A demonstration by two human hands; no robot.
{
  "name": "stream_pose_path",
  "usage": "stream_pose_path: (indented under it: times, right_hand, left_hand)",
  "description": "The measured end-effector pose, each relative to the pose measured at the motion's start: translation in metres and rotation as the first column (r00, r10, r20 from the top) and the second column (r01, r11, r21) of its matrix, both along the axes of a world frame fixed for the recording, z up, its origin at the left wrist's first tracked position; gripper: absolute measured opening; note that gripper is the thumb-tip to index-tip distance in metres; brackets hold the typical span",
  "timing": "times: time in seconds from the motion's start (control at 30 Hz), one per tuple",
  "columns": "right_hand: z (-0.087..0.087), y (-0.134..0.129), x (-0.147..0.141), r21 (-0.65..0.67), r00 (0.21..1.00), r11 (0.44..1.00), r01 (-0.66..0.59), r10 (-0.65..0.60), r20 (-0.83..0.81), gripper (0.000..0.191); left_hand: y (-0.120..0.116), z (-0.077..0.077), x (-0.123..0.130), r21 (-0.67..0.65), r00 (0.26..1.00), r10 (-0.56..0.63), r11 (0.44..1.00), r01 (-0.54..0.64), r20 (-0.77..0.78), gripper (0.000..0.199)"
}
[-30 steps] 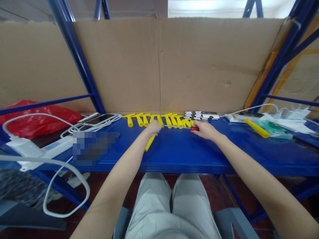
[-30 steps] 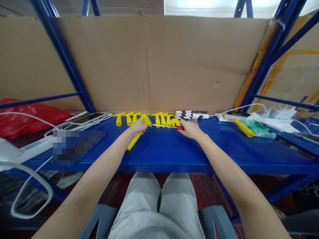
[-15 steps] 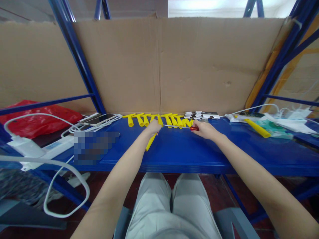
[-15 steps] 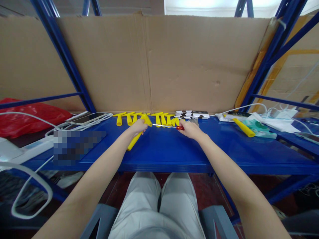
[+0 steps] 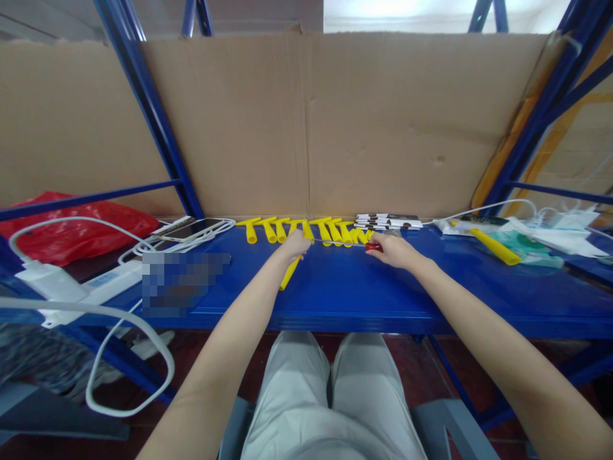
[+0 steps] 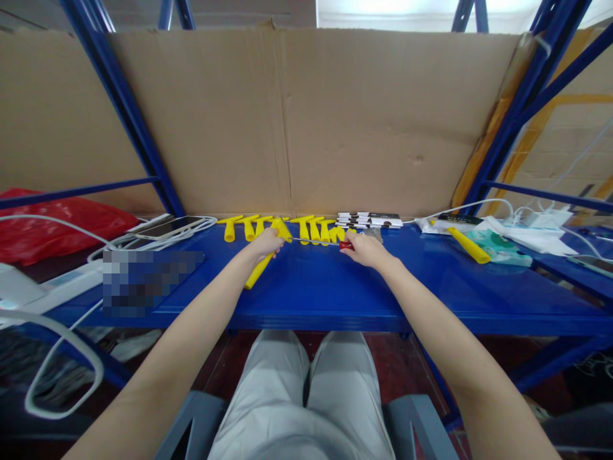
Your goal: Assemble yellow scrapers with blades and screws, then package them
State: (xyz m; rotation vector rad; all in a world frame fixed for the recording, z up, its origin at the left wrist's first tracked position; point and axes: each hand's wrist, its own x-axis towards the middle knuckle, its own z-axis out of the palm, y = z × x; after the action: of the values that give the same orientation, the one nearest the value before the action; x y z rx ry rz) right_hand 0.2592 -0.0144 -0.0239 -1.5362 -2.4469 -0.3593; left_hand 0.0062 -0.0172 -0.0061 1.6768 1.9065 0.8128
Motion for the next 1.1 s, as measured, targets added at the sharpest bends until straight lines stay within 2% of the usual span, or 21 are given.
stream_pose_path:
  times: [0.23,0.63,1.1]
  right_hand:
    - [0.0017,-0.0025,-0.0008,0.039,0.999,0.998,0.04,-0.04,0.014,0.02]
    - [-0.0001,-0.0003,-0.0004,-0.018,1.0,1.0,-0.018,0.019,0.011,0.02]
    - [0.0005,0.0001,0.0021,0.038,0.998,0.998,-0.047,0.046,0.032,0.018]
  left_hand:
    - [-0.0007,0.0005,0.0006,0.002,1.0,-0.002,1.0,0.002,-0.005,0.017]
    - [0.0029,-0.0023,-0.0003,-0.008,1.0,0.011,1.0,-0.011,-0.011,0.013]
    - [0.0004,-0.0008,0.0009,0.001,1.0,-0.011,1.0,0.011,0.025,0.016]
